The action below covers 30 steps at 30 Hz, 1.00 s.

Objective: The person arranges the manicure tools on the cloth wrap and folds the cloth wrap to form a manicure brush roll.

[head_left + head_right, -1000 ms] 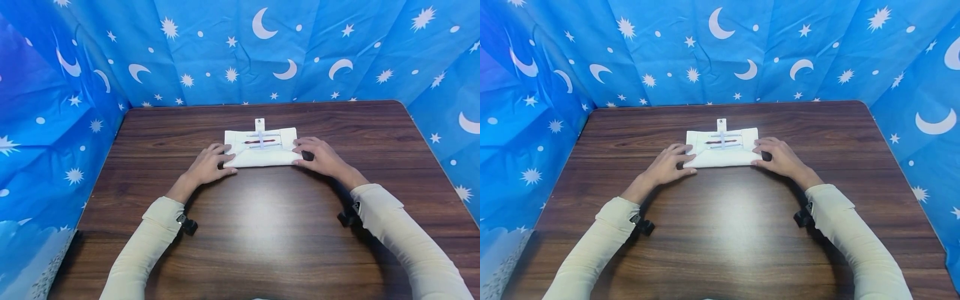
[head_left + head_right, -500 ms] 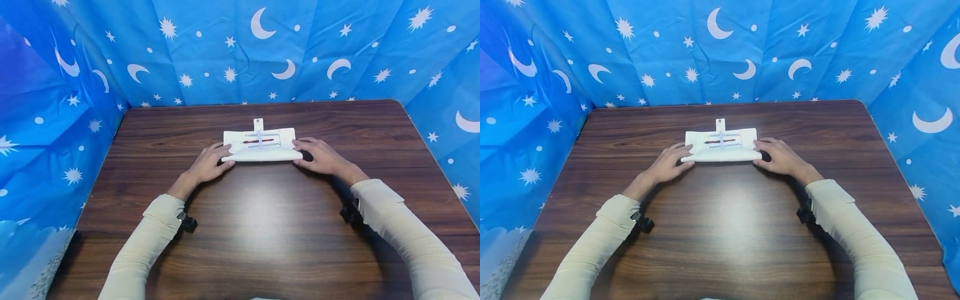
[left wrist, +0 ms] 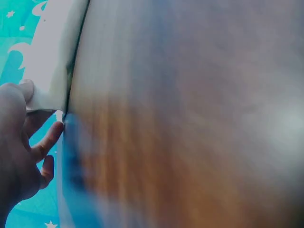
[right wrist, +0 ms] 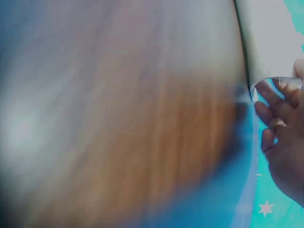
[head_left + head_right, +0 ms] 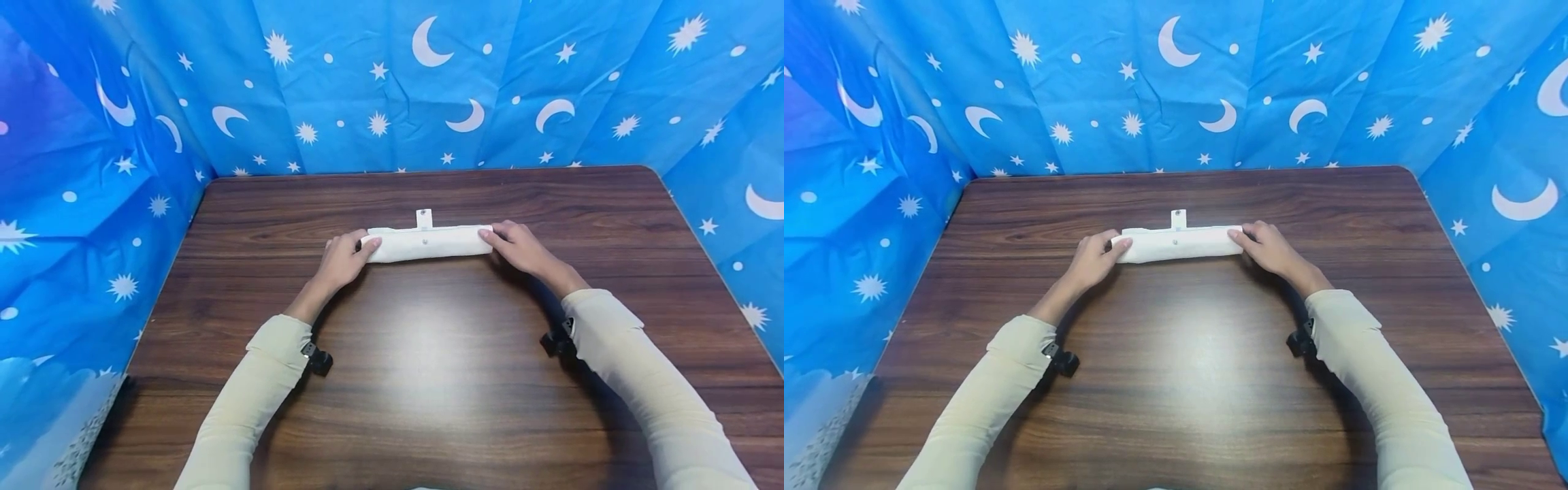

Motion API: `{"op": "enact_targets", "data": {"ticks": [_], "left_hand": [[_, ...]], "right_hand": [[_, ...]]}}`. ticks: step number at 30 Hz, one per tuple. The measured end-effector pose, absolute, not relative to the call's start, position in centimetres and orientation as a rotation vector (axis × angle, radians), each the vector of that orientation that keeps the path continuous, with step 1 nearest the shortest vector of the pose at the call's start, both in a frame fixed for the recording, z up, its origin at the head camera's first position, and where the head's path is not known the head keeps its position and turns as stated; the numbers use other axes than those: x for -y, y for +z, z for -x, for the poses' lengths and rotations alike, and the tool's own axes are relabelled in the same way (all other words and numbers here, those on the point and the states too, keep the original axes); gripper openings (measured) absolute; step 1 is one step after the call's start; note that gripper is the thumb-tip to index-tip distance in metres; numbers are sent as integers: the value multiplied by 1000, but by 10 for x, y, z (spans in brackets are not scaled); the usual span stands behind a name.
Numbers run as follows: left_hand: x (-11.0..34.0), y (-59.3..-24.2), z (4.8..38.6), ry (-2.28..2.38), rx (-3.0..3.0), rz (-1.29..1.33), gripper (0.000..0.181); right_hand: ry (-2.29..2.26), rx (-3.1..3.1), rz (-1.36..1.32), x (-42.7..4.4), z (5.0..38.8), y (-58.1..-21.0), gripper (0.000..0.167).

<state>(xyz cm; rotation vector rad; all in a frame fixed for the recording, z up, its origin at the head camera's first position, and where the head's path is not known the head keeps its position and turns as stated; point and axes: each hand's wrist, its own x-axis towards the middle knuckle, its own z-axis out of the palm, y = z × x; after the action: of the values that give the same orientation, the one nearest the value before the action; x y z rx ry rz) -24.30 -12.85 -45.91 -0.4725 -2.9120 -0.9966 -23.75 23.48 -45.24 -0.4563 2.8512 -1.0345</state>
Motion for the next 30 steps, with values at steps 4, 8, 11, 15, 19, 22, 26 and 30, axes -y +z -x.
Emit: {"op": "enact_targets", "data": {"ticks": [4, 8, 11, 15, 19, 22, 26, 30], "left_hand": [[122, -458, 248, -929, 2964, 404, 41], [118, -459, 254, -865, 3031, 341, 55], [115, -460, 256, -823, 3004, 307, 51], [105, -455, 254, -733, 2838, 466, 33], [89, -451, 250, -706, 2714, 746, 29], [79, -453, 249, -766, 2754, 808, 35], [74, -460, 251, -848, 2821, 738, 35], [74, -466, 253, -882, 2793, 744, 32]], "right_hand": [[-939, -2858, 377, -232, 242, -451, 51], [-714, -2937, 388, -231, 243, -450, 49], [-608, -2959, 413, -230, 244, -448, 49], [-592, -2946, 406, -229, 245, -447, 48], [-589, -2938, 391, -229, 246, -446, 48], [-597, -2937, 381, -228, 247, -446, 49], [-602, -2949, 331, -225, 249, -445, 50], [-641, -2988, 306, -220, 255, -437, 50]]}}
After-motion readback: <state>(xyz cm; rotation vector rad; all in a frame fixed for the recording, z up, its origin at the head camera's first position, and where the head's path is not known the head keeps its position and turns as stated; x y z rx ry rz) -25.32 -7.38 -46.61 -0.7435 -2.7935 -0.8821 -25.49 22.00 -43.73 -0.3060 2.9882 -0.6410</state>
